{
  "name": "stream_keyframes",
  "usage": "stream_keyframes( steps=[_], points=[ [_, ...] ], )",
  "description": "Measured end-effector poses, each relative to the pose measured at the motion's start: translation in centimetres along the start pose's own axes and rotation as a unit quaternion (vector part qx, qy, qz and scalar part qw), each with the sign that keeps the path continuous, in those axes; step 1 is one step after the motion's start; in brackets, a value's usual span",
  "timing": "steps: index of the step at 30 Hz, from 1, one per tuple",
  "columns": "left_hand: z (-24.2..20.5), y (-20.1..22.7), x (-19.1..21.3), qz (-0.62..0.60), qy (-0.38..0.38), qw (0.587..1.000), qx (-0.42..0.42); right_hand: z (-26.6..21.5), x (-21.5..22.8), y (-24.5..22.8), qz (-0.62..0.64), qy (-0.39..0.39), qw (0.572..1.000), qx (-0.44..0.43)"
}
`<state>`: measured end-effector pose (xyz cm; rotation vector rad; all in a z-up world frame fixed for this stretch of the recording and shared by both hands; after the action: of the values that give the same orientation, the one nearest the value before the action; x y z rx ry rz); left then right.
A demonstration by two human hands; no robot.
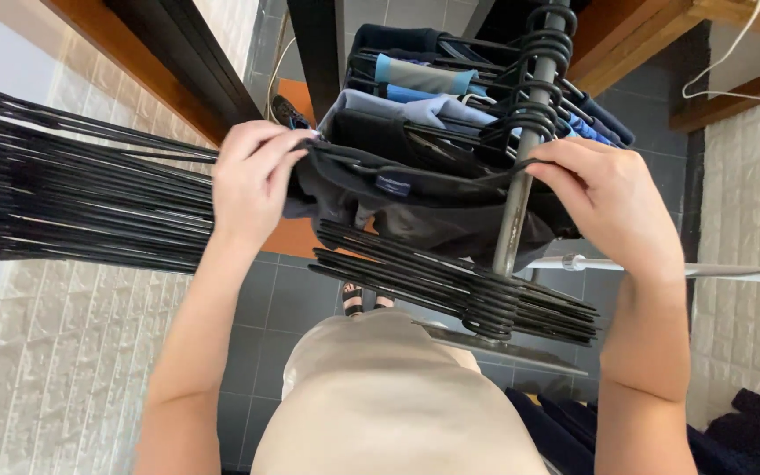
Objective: The person is organizing clothes by hanging some items on a rack and folding others on a desk.
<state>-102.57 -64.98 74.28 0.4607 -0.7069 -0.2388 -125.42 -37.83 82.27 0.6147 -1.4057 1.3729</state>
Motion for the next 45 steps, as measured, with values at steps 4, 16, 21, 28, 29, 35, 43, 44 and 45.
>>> stream_keyframes(
  steps=[4, 16, 21, 28, 29, 35, 43, 44, 45],
  points=[
    [-2.1, -3.6, 0.6, -0.050, 0.021, 0.990, 0.128, -0.4, -0.1, 0.8, 0.025, 0.019, 0.999, -0.020],
    [-4.3, -5.4, -5.0, -0.158, -0.075, 0.963, 0.206, -1.7, -2.3, 7.0, 0.409, 0.275, 0.856, -0.155],
    [-2.1, -4.0, -4.6, -0.168, -0.030, 0.962, 0.215, -3.6, -1.4, 5.7, 0.233, 0.192, 0.951, -0.067],
    [-5.0, -13.9, -7.7, -0.186, 0.000, 0.952, 0.243, -4.1, 0.0, 1.8, 0.119, 0.152, 0.981, -0.003],
    [-3.6, -12.8, -7.0, -0.190, 0.016, 0.956, 0.222, -4.1, -0.1, 1.7, 0.107, 0.173, 0.979, 0.015],
    [-2.4, -9.8, -5.8, -0.186, 0.014, 0.964, 0.191, -3.2, -0.5, 1.0, 0.123, 0.255, 0.955, 0.090],
    [-2.9, -8.9, -5.6, -0.173, 0.021, 0.951, 0.254, -2.9, -1.3, -2.3, 0.085, 0.146, 0.984, 0.061],
    [-2.9, -8.7, -5.6, -0.183, 0.016, 0.950, 0.254, -3.1, -1.4, -2.6, 0.101, 0.126, 0.986, 0.047],
    [-2.9, -8.5, -5.6, -0.193, 0.011, 0.948, 0.254, -3.3, -1.5, -2.8, 0.117, 0.105, 0.987, 0.033]
  ],
)
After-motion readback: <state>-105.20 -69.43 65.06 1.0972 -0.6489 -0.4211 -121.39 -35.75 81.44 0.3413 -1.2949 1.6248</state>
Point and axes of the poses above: each hand's wrist, its own z-axis towards the middle knuckle, its own x-axis out of the back of the hand, y = z × x, the point moved 4 cm from there along z, towards the middle knuckle, and after that the axes turned 2 degrees about x, right-handed, at the moved point
